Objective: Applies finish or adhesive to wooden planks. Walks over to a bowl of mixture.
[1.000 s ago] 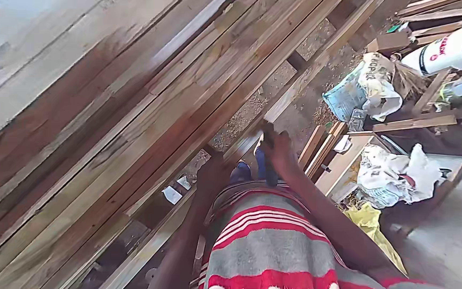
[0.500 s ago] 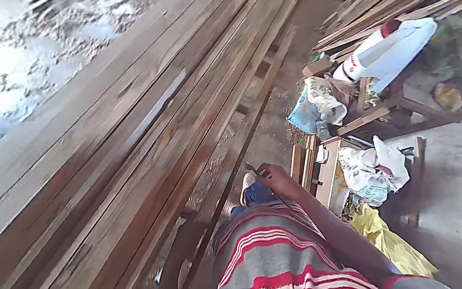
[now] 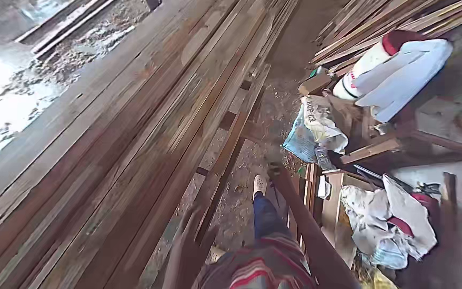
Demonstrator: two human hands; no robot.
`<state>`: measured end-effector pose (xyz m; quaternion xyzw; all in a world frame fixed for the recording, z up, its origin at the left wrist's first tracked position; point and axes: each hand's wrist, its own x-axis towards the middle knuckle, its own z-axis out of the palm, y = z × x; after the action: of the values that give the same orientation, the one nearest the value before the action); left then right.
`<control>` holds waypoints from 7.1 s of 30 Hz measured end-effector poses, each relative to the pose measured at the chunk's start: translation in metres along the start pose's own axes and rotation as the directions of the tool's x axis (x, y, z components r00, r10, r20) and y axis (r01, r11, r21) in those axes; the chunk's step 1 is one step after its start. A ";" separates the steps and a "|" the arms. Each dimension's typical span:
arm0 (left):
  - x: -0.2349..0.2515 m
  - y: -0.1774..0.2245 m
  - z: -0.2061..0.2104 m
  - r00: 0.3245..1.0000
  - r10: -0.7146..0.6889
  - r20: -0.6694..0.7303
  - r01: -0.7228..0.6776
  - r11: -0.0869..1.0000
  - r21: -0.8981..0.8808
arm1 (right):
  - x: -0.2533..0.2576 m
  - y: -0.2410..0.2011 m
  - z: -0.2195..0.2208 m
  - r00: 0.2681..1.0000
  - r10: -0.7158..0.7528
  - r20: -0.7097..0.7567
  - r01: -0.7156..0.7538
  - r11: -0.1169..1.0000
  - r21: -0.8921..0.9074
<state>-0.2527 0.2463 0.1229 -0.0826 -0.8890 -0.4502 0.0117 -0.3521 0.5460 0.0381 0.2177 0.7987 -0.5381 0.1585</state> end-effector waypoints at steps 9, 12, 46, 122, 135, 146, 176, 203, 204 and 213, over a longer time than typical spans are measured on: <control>0.242 -0.031 0.122 0.942 -0.336 -0.012 0.288 0.788 0.544 | 0.087 -0.065 -0.065 0.975 -0.218 0.035 0.221 0.951 -0.217; 0.239 -0.046 0.136 0.825 -0.562 -0.064 0.482 0.639 0.599 | 0.119 -0.096 -0.055 0.947 -0.313 0.072 0.321 0.903 -0.285; 0.249 -0.040 0.106 0.592 -0.681 0.431 0.642 0.722 0.258 | 0.096 -0.182 -0.041 0.951 0.063 0.301 0.137 0.789 -0.598; 0.234 0.007 0.171 0.762 -0.595 -0.254 0.619 0.555 0.555 | 0.501 -0.264 -0.272 0.441 -0.065 0.895 0.699 0.650 -0.298; 0.258 -0.056 0.109 0.466 -0.831 0.303 0.785 0.547 0.290 | 0.395 -0.212 -0.290 0.732 -0.237 0.639 0.485 0.840 -0.243; 0.268 -0.043 0.105 0.494 -0.761 0.419 0.693 0.637 0.339 | 0.328 -0.174 -0.172 0.834 -0.424 0.354 0.552 0.655 -0.516; 0.257 -0.007 0.122 0.634 -0.747 0.199 0.575 0.628 0.524 | 0.186 -0.209 -0.085 0.959 0.052 0.277 0.189 0.614 -0.767; 0.257 -0.019 0.127 0.573 -0.802 0.166 0.650 0.569 0.504 | 0.279 -0.225 -0.173 0.953 -0.104 0.285 0.295 0.535 -0.792; 0.255 -0.018 0.128 0.592 -0.793 0.147 0.642 0.573 0.509 | 0.287 -0.230 -0.174 0.959 -0.152 0.241 0.284 0.578 -0.765; 0.237 -0.016 0.140 0.758 -0.652 -0.030 0.569 0.638 0.518 | 0.291 -0.243 -0.143 0.962 -0.178 0.207 0.273 0.614 -0.740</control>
<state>-0.4816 0.3820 0.0492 0.1934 -0.9462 -0.1744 -0.1920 -0.7292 0.6512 0.1412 -0.0025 0.9610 -0.1787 0.2113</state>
